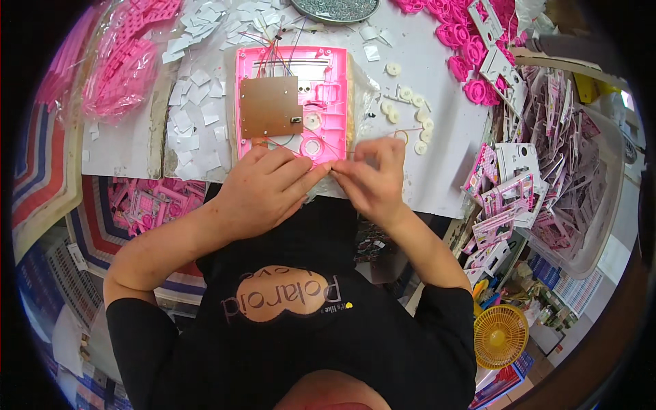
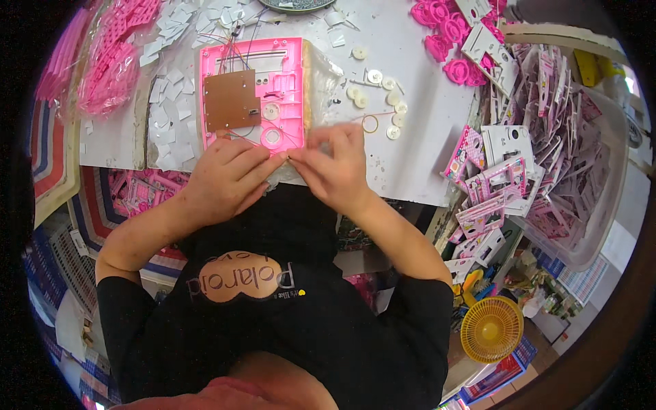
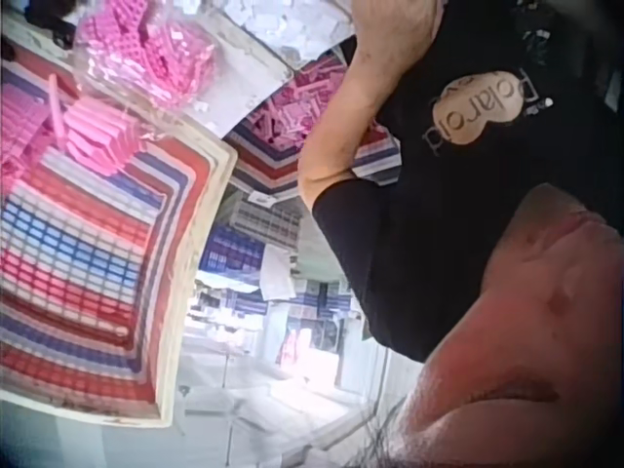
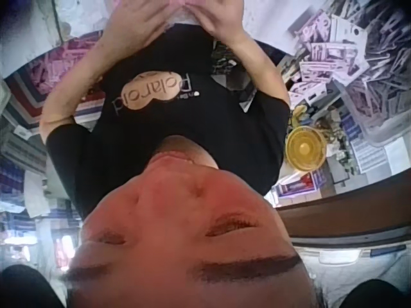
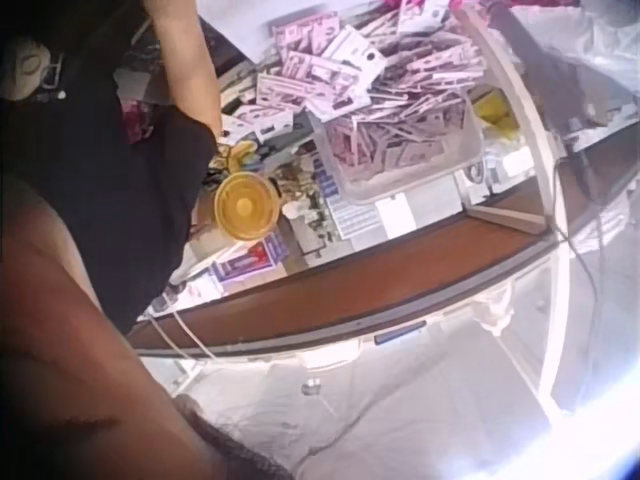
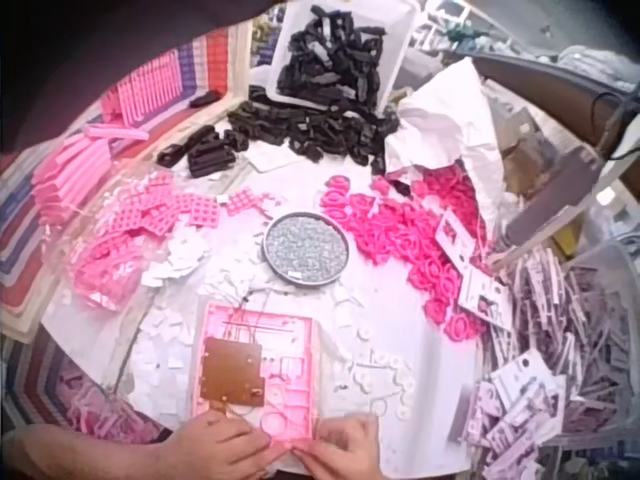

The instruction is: Assembling a pink electronic toy piggy bank by installing internal components like the circuit board and speaker using a glue gun.

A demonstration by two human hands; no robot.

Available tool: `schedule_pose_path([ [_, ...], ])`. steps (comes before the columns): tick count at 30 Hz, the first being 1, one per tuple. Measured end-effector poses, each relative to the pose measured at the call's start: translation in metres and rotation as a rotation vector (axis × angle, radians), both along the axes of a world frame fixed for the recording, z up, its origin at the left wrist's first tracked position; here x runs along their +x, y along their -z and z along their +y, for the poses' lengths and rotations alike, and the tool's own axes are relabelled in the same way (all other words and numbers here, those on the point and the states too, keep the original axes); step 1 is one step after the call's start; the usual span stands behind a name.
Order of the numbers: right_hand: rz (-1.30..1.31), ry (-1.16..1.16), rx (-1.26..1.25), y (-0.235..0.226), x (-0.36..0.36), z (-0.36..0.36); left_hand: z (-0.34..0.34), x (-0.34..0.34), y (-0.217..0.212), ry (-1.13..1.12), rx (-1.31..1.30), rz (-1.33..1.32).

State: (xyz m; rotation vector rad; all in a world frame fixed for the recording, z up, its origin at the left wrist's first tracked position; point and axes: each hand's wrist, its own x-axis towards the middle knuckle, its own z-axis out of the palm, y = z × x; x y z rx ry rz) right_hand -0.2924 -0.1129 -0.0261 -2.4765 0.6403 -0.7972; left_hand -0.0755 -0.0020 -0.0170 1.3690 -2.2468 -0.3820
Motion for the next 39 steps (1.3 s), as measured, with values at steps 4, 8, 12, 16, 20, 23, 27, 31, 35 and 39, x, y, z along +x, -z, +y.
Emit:
schedule_pose_path([
  [4, 0.289, -0.049, -0.199, -0.010, -0.012, 0.015, 0.000, -0.005, 0.005, 0.003, -0.109, -0.160],
  [8, 0.572, -0.201, 0.040, -0.056, 0.004, -0.011, 0.000, -0.008, -0.006, 0.005, -0.195, -0.338],
  [12, 0.339, 0.039, 0.165, -0.054, 0.080, -0.059, 0.001, -0.010, -0.005, -0.013, -0.189, -0.313],
  [16, 0.550, 0.167, 0.023, -0.039, 0.138, -0.072, 0.003, -0.013, 0.001, -0.055, -0.126, -0.206],
  [20, 0.434, 0.182, -0.006, -0.027, 0.141, -0.072, -0.013, 0.012, -0.006, 0.003, 0.149, 0.281],
  [23, 0.280, 0.234, 0.153, -0.022, 0.134, -0.072, -0.045, 0.044, -0.013, -0.445, 0.067, 0.333],
  [27, 0.116, 0.261, 0.442, -0.031, 0.127, -0.071, -0.099, 0.070, 0.002, -0.618, -0.289, 0.067],
  [31, 0.149, 0.263, 0.357, -0.027, 0.125, -0.072, -0.108, 0.075, 0.011, -0.659, -0.116, 0.173],
  [35, 0.114, 0.241, 0.318, -0.027, 0.124, -0.066, -0.096, 0.078, 0.003, -0.717, 0.063, 0.459],
  [39, -0.042, -0.097, 0.200, -0.019, 0.125, -0.057, -0.088, 0.089, 0.007, -0.658, 0.061, 0.583],
])
